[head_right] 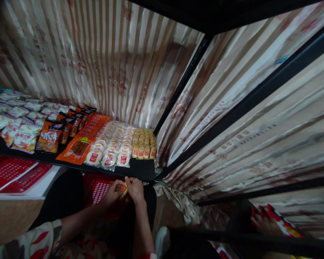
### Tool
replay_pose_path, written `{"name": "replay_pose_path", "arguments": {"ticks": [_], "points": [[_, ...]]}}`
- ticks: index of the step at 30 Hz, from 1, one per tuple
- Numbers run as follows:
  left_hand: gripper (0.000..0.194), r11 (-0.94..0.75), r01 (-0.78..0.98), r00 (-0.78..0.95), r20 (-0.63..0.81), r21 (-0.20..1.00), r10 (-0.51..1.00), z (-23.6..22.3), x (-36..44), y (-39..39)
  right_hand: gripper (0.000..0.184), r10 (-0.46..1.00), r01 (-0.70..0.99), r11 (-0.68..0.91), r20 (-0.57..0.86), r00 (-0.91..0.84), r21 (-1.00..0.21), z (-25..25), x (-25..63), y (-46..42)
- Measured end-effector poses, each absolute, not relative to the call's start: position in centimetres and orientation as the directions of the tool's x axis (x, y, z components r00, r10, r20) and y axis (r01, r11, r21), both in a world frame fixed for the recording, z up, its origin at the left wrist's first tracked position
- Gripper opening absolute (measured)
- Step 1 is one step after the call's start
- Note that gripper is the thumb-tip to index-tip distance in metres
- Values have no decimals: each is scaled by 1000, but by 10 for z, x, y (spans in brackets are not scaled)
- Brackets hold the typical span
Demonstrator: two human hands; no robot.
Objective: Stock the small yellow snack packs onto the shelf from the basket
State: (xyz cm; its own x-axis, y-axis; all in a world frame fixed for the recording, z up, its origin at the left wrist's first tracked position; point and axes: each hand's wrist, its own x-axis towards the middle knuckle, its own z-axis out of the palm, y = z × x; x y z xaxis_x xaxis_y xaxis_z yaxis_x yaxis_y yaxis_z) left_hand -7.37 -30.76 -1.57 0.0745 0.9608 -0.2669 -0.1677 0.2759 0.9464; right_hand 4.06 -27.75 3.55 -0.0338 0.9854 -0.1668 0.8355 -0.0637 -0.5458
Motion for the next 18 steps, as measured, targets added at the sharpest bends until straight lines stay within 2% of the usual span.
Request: {"name": "replay_pose_path", "arguments": {"ticks": [11,14,18], "points": [[25,242,-175,120,-224,954,967,-14,-74,-308,48,991,770,-66,-130,-22,-634,37,51,-267],[23,261,-165,101,-247,951,964,-10,-74,-308,48,994,758,-78,-112,7,-648,35,52,-265],[26,344,-246,77,-335,906,939,-5,-73,-308,49,991,702,-131,-94,92,-700,31,56,-264]]}}
